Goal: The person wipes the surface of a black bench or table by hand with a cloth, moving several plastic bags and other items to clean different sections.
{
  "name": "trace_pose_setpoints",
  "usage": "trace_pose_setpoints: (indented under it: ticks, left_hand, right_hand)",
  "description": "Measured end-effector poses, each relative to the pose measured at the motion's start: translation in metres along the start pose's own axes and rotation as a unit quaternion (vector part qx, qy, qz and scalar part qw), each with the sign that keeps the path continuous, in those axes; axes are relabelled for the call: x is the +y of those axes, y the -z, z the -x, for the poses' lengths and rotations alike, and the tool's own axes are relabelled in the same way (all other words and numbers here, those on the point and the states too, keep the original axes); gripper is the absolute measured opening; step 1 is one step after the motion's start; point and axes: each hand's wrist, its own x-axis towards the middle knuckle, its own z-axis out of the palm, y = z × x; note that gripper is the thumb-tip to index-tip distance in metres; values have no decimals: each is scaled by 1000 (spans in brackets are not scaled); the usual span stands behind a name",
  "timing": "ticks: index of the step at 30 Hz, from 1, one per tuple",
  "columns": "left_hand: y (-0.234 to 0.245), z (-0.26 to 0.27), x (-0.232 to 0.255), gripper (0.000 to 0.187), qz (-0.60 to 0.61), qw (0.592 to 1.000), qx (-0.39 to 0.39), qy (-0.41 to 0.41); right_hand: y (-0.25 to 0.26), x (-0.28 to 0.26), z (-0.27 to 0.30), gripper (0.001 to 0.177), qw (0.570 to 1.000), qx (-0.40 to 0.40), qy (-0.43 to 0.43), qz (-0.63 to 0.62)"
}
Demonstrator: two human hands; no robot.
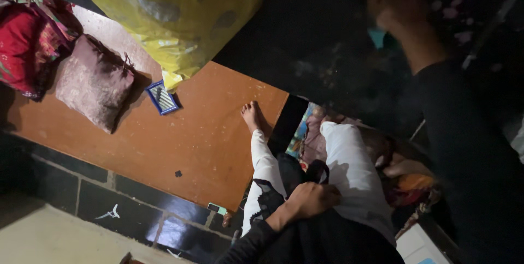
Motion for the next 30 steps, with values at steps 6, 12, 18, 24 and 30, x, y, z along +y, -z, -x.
trace_pose_setpoints:
  ticks: [6, 12, 18, 24, 30]
  left_hand:
    - [5, 0, 2, 32, 5, 1000, 0, -18]
    - [7, 4, 3, 32, -14, 1000, 0, -22]
    - [16, 13, 12, 35, -11, 1000, -7, 19]
    - [9, 12, -2, 36, -17, 1000, -12, 22]
    - [10, 15, 0, 34, -31, 999, -9, 7]
  right_hand:
    - [27, -76, 86, 28, 960, -39, 262, -90]
    - [-9, -123, 183, 46, 912, 155, 362, -114]
    - [-60, -134, 245, 30, 883, -35, 443, -152]
    - [-57, -150, 259, 38, 923, 36, 301, -238]
    - [1, -109, 237, 31, 906, 190, 319, -202]
